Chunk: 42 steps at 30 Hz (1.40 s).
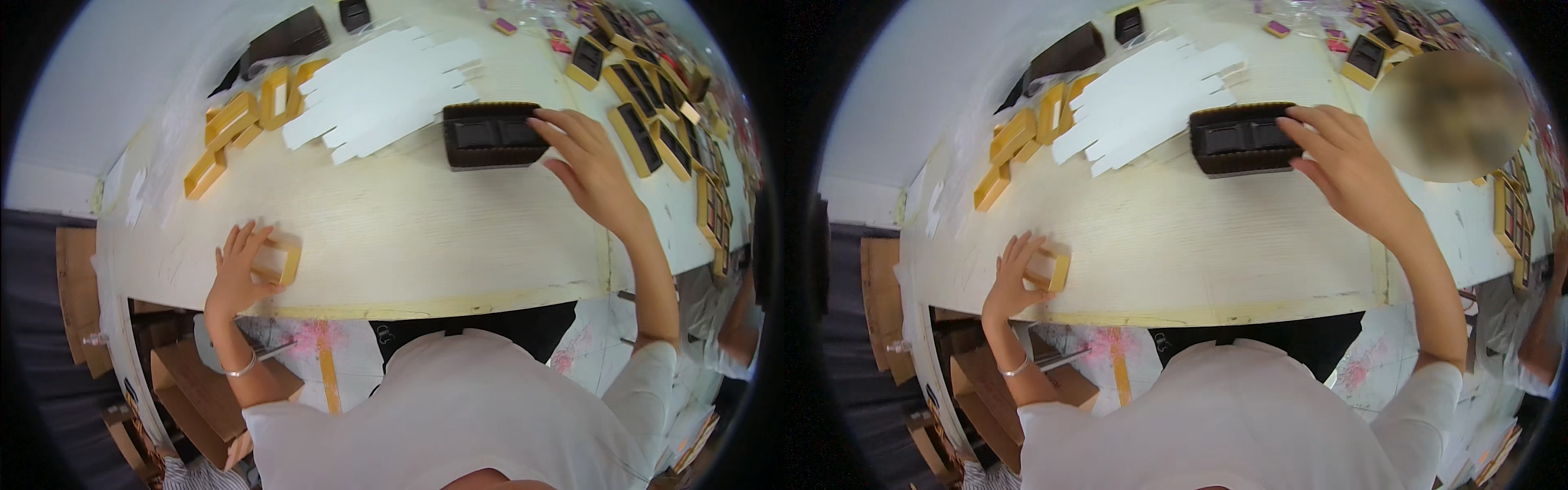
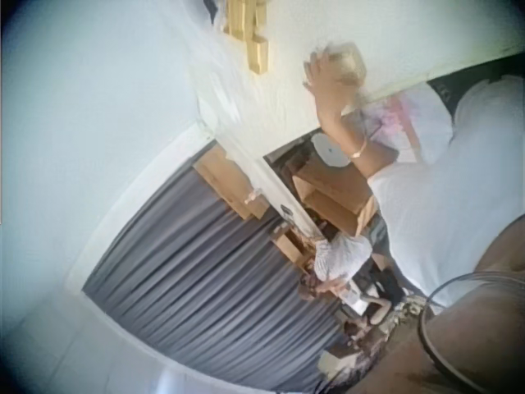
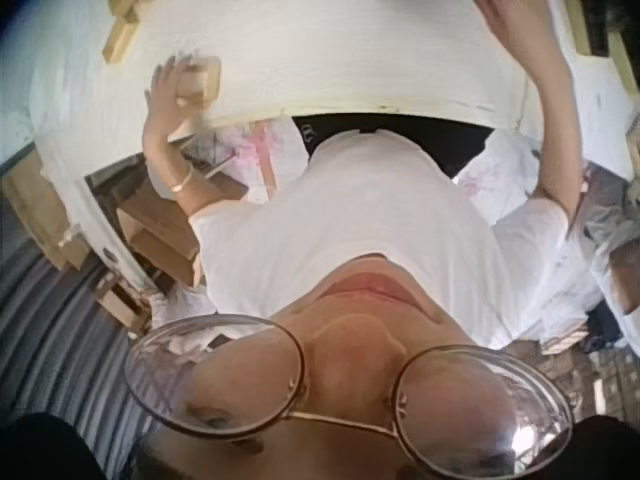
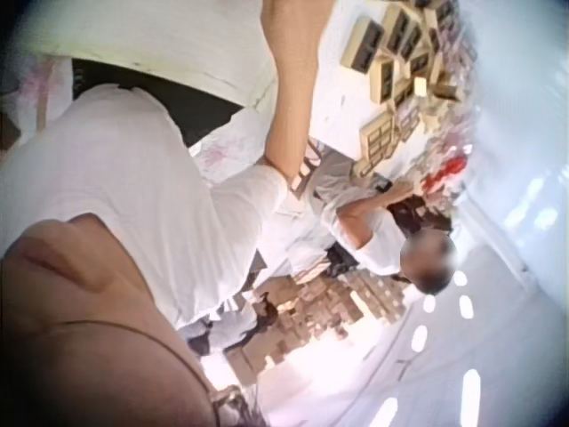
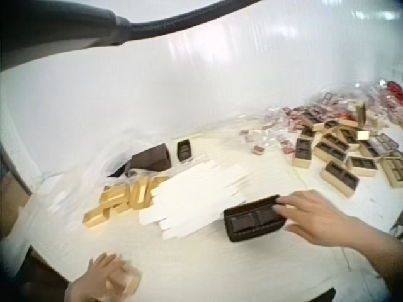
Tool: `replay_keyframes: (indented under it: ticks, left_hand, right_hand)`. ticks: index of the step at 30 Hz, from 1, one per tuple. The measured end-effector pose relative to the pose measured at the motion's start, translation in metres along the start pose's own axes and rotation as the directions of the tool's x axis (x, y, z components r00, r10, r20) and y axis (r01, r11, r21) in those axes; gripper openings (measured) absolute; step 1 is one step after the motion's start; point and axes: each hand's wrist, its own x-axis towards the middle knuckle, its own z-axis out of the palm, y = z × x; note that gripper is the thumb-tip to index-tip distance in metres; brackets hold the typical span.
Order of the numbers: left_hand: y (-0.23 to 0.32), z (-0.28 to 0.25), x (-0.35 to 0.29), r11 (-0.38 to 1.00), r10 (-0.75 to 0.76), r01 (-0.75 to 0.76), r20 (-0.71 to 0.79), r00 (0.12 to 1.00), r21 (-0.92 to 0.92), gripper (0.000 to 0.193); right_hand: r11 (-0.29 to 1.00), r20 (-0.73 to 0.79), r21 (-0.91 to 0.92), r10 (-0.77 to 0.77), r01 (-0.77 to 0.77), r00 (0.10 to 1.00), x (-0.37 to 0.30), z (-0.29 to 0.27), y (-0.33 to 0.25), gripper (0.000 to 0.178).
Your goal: The person assembles small rectangular boxes by folding flat cardboard pieces and inserting black plastic trays into them. The person repeatedly picks up a flat piece, folds it into a box shape, and places a tray inside, then sets the completed unit aside.
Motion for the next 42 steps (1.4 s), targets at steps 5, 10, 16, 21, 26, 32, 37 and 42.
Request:
replay_keyframes:
  ticks: [5,10,16,21,26,32,37,42]
  left_hand:
    - [0.065,0.029,0.011,0.971,0.187,-0.206,-0.153,0.970,-0.118,0.083]
    - [0.189,0.055,0.018,0.890,0.402,-0.451,-0.351,0.846,-0.068,0.093]
    - [0.174,0.036,0.024,0.806,0.511,-0.563,-0.263,0.818,-0.186,0.092]
    - [0.183,0.059,0.040,0.567,0.587,-0.611,-0.249,0.770,-0.552,0.074]
    - [0.208,0.057,0.046,0.505,0.617,-0.585,-0.209,0.759,-0.634,0.071]
    - [0.209,0.053,0.048,0.515,0.621,-0.539,-0.143,0.771,-0.667,0.070]
    - [0.206,0.051,0.053,0.448,0.650,-0.484,-0.098,0.754,-0.752,0.070]
    - [0.203,0.044,0.061,0.458,0.682,-0.466,-0.036,0.730,-0.757,0.071]
  right_hand:
    - [0.999,0.021,-0.034,-0.034,0.035,0.999,0.010,0.012,0.014,0.015]
    - [0.984,-0.202,0.177,0.014,0.023,0.979,0.014,-0.008,0.002,0.019]
    - [0.373,0.350,0.803,0.335,-0.464,0.875,-0.053,-0.046,-0.018,0.024]
    - [0.246,0.804,0.354,0.413,-0.902,0.428,-0.050,-0.027,-0.031,0.023]
    - [0.724,0.538,0.341,0.372,-0.600,0.756,-0.061,0.008,-0.019,0.034]
    - [0.770,0.200,0.610,0.078,-0.187,0.977,-0.067,0.009,-0.020,0.044]
    - [0.958,0.268,0.238,-0.224,0.160,0.937,-0.083,-0.015,-0.022,0.042]
    - [0.915,0.132,-0.044,-0.392,0.401,0.910,-0.085,0.007,-0.025,0.041]
